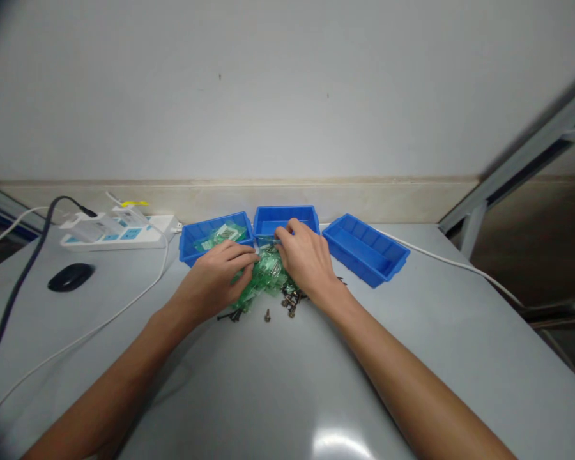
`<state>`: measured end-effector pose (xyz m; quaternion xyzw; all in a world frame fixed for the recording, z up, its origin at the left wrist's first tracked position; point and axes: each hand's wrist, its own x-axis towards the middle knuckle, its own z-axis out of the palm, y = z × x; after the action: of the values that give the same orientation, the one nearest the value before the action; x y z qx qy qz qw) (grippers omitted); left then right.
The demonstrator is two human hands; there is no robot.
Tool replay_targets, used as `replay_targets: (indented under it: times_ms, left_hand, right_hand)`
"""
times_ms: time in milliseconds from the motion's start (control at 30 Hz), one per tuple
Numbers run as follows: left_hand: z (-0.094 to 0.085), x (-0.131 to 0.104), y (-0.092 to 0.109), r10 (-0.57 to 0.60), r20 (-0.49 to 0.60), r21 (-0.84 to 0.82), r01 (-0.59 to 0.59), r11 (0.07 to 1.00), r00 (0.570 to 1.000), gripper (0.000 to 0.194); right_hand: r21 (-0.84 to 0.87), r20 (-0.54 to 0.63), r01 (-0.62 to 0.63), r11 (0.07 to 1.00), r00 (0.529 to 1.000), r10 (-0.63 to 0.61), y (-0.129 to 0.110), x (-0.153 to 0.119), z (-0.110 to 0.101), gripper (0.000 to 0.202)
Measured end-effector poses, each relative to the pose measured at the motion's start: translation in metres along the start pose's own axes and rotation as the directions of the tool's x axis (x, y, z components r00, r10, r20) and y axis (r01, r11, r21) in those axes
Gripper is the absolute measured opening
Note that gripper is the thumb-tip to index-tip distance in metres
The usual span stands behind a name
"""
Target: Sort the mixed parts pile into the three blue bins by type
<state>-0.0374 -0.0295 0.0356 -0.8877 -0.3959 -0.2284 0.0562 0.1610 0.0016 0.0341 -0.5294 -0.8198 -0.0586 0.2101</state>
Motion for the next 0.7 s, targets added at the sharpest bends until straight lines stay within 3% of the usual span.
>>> replay_targets:
  times_ms: [300,400,500,567,633,700]
  left_hand:
    - [0.0,0.001,0.002,-0.043,-0.062,-0.074,0.039,0.996,0.997,0.019]
    - [-0.002,0.002,0.005,-0.137,-0.12,-0.169,0.116,0.979,0.983,0.017]
    - [-0.004,0.005,0.01,-0.295,-0.173,-0.357,0.219,0.908,0.94,0.017]
    - [-0.004,0.007,0.013,-0.383,-0.157,-0.54,0.245,0.805,0.911,0.028]
    - [-0.003,0.009,0.017,-0.44,-0.111,-0.703,0.243,0.669,0.891,0.042]
    - [-0.001,0.01,0.02,-0.468,-0.06,-0.804,0.235,0.545,0.882,0.043]
  right_hand:
    - [0.065,-0.124,0.05,0.997,0.991,-0.042,0.0,-0.007,-0.009,0.009]
    - [0.133,-0.212,0.076,0.988,0.976,-0.046,0.0,-0.016,-0.019,0.009]
    - [0.319,-0.305,0.021,0.948,0.949,0.082,-0.003,-0.025,-0.027,0.008]
    - [0.539,-0.292,-0.035,0.841,0.93,0.226,-0.006,-0.03,-0.029,0.008]
    - [0.779,-0.178,-0.08,0.622,0.923,0.341,-0.01,-0.034,-0.028,0.015]
    - [0.92,-0.017,-0.128,0.369,0.93,0.367,-0.012,-0.037,-0.025,0.024]
